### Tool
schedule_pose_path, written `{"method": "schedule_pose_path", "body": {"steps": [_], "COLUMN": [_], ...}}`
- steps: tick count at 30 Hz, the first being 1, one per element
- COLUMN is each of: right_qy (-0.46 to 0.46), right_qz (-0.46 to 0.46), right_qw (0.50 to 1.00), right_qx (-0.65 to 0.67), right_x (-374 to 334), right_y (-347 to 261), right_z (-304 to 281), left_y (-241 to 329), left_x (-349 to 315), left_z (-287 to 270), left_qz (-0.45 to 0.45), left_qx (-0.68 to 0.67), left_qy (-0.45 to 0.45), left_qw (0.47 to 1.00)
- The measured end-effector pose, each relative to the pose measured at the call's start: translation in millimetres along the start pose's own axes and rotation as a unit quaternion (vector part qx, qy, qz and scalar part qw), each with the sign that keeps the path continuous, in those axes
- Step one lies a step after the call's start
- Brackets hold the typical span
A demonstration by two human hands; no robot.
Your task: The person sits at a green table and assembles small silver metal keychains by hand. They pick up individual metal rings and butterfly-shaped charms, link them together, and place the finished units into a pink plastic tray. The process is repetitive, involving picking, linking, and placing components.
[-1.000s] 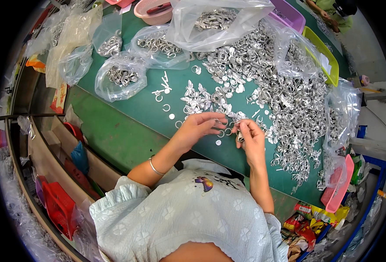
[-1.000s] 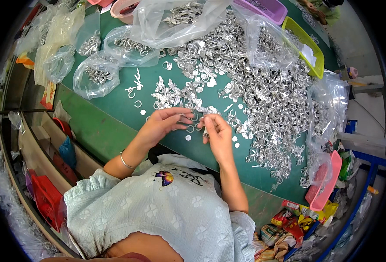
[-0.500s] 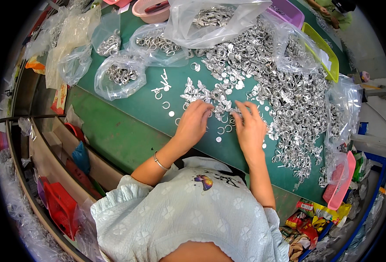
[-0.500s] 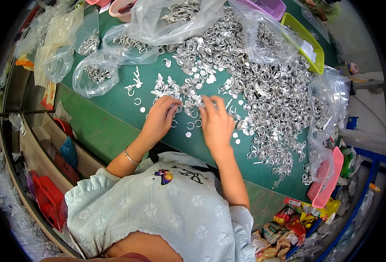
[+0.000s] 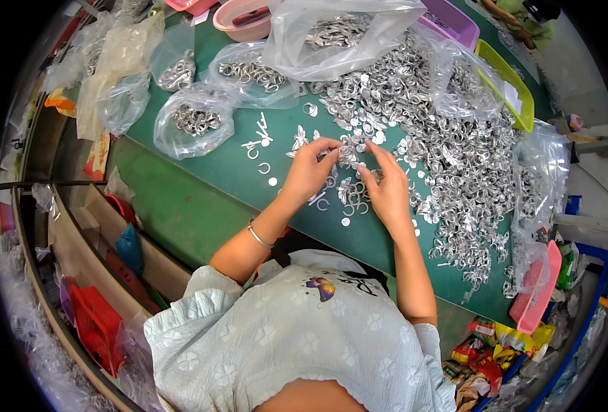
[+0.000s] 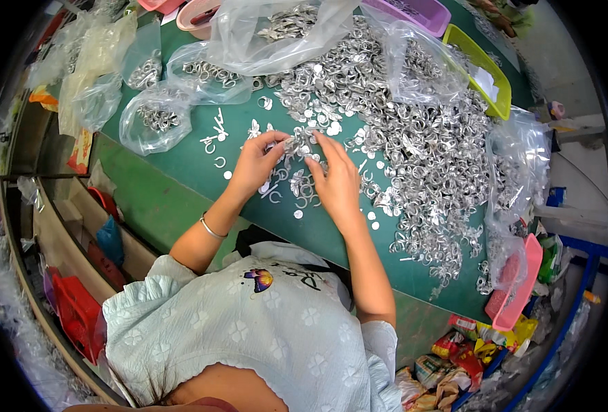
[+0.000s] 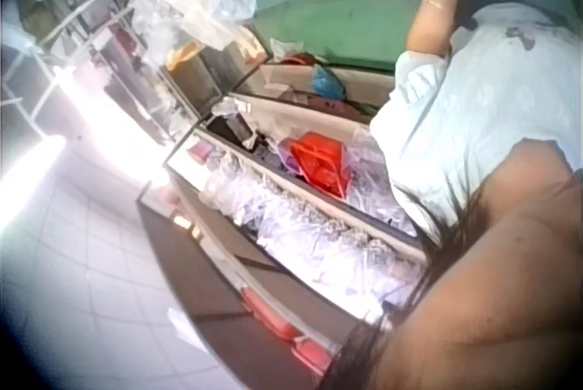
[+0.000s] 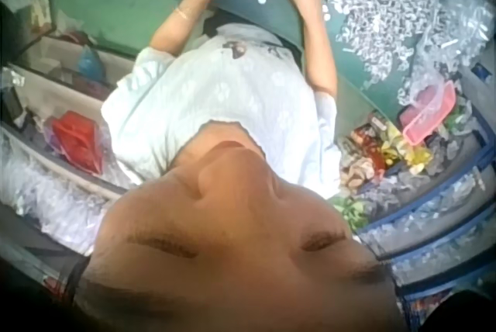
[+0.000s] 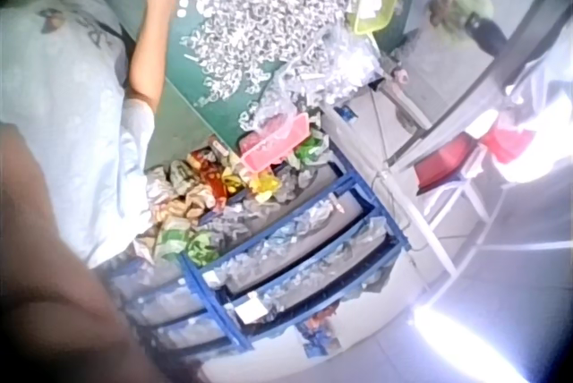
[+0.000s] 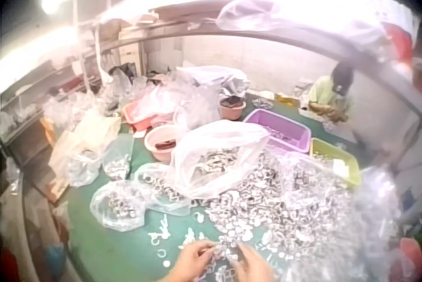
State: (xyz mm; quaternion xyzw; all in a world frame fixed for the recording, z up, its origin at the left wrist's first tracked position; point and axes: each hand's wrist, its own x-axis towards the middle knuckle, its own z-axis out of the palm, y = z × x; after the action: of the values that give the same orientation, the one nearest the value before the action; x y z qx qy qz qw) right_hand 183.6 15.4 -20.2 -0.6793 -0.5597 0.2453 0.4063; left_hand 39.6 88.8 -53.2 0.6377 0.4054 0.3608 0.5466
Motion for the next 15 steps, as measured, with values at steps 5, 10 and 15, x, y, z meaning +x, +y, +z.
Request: {"method": "schedule_pose_path", "body": {"steps": [5,10,15], "right_qy": [-0.078,-0.077,-0.127], "right_qz": [0.079,0.111,0.177], "right_qw": [0.967,0.931,0.557], "right_qx": [0.230,0.339,0.801], "right_x": [-2,-18,-31], "right_y": [0,-6,46], "right_z": [3,7,-6], "left_y": [15,19,42], "left_x": [-12,-28,-34], "left_z": [-5,4,-6], "left_qz": [-0.225,-0.036,-0.135], "left_qx": [-0.271,-0.072,-0.169], "left_qy": [-0.067,-0.106,-0.051], "left_qw": [0.934,0.991,0.975]}}
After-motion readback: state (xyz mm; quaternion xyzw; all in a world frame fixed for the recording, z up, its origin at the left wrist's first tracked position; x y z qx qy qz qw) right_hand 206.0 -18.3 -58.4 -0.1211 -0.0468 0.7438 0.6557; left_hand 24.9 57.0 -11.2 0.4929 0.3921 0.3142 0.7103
